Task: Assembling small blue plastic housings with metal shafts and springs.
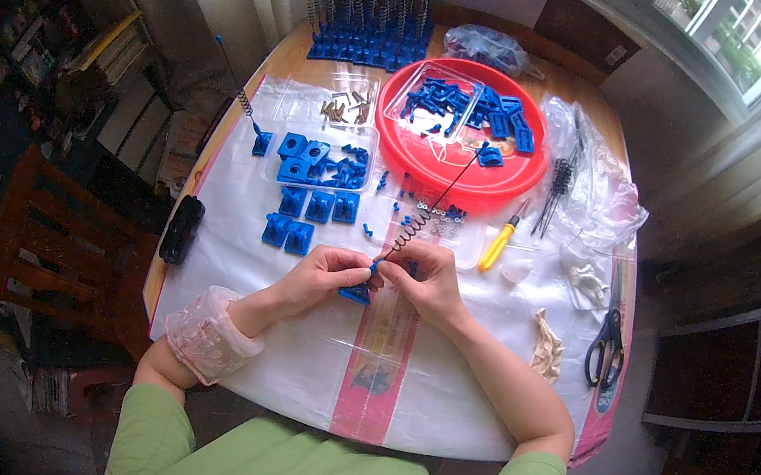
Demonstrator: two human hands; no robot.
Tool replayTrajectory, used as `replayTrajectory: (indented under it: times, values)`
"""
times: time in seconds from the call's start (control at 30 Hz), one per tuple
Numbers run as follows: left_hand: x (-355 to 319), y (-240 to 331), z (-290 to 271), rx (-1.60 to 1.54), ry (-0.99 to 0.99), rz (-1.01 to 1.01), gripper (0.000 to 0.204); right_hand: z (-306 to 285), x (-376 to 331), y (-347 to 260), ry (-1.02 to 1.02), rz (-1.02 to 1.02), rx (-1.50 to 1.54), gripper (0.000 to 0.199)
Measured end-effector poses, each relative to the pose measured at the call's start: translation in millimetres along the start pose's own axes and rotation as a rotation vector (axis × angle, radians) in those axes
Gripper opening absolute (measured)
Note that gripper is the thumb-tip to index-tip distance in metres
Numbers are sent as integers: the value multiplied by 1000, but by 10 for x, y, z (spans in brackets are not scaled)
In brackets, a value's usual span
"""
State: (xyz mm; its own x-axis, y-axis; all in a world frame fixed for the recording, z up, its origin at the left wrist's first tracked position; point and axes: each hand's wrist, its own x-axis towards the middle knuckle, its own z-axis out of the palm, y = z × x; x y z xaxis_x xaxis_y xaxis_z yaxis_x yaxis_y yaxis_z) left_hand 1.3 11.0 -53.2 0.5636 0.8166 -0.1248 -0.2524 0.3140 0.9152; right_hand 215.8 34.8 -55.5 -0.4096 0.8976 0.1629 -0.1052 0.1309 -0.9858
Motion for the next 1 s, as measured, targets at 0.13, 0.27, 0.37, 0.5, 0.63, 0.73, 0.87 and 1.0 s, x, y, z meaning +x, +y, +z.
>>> replayTrajectory:
  times: [0.13, 0.27, 0.37, 0.5, 0.63, 0.73, 0.87, 1.0]
  values:
    - [-2, 10, 4, -1, 1, 3, 21, 11, -1, -29, -9, 1, 16, 6]
    - [-3, 14, -10, 14, -12, -3, 20, 26, 1, -84, -13, -5, 20, 6]
    - [-6, 18, -3, 11, -6, -11, 20, 14, 5, -56, -11, -26, -26, 6]
    - [-5, 14, -9, 21, -9, -8, 20, 26, 2, -86, -5, -30, -21, 6]
    - [-1, 14, -4, 19, -8, -10, 21, 9, 0, -42, -9, -29, -21, 6]
    - [4, -9, -19, 28, -5, 0, 21, 15, 3, -59, -16, -25, -3, 6]
    - [-5, 9, -12, 38, -6, -2, 20, 30, 1, -70, -18, -3, 50, 5]
    - [-3, 13, -13, 21, -12, -12, 20, 14, 2, -41, -9, -32, -6, 5]
